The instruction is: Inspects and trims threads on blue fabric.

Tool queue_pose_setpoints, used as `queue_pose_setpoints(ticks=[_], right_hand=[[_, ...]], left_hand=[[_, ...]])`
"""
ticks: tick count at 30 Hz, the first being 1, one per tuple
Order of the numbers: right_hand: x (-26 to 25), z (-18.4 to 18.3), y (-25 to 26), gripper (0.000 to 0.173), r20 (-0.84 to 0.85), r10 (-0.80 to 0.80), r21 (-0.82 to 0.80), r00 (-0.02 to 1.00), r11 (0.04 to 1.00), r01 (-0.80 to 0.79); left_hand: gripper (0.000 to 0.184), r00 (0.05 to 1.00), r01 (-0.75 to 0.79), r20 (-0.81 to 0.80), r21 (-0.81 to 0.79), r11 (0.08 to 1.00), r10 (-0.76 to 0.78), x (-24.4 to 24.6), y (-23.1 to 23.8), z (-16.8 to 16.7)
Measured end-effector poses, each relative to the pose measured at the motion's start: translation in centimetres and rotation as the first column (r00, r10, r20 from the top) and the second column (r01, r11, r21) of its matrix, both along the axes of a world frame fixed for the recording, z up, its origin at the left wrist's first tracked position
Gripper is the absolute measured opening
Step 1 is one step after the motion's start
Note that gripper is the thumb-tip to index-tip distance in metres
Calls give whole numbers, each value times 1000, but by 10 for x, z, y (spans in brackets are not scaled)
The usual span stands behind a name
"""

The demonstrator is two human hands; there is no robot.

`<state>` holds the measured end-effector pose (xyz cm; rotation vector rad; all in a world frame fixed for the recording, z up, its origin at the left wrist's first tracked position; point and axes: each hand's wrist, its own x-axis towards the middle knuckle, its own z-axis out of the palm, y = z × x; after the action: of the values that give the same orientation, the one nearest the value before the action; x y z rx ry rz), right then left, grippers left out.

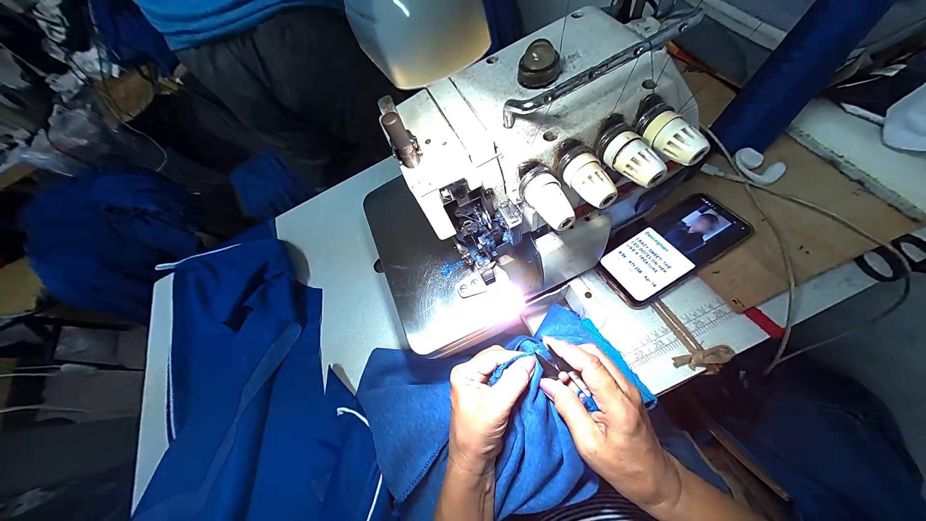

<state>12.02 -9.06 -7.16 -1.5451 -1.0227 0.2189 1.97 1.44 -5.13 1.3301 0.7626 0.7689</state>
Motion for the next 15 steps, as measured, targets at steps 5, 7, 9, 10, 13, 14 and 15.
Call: queue_pose_setpoints(ticks=[5,7,9,10,13,14,15], right_hand=[[0,-6,2,34,-12,-18,64,1000,998,18],[3,-3,1,33,-90,15,52,996,999,-10],[7,0,0,33,-144,46,23,989,999,-43],[9,2,-1,33,-137,54,10,989,999,-53],[13,7,-3,33,-120,75,-28,990,996,-79],[14,8,-3,33,-137,84,-35,987,995,-90],[14,10,-4,33,-156,90,-39,984,995,-97]], left_hand=[[13,1000,24,21,-37,999,-23,0,1,0],[13,999,26,25,-19,999,-26,0,2,-1],[10,1000,18,26,17,1000,-18,-1,1,-2],[9,1000,13,20,31,999,-13,-1,1,-2],[4,1000,3,18,40,999,-4,0,0,-3],[4,1000,5,15,40,999,-5,-1,0,-3],[4,1000,7,14,39,999,-8,-1,0,-3]])
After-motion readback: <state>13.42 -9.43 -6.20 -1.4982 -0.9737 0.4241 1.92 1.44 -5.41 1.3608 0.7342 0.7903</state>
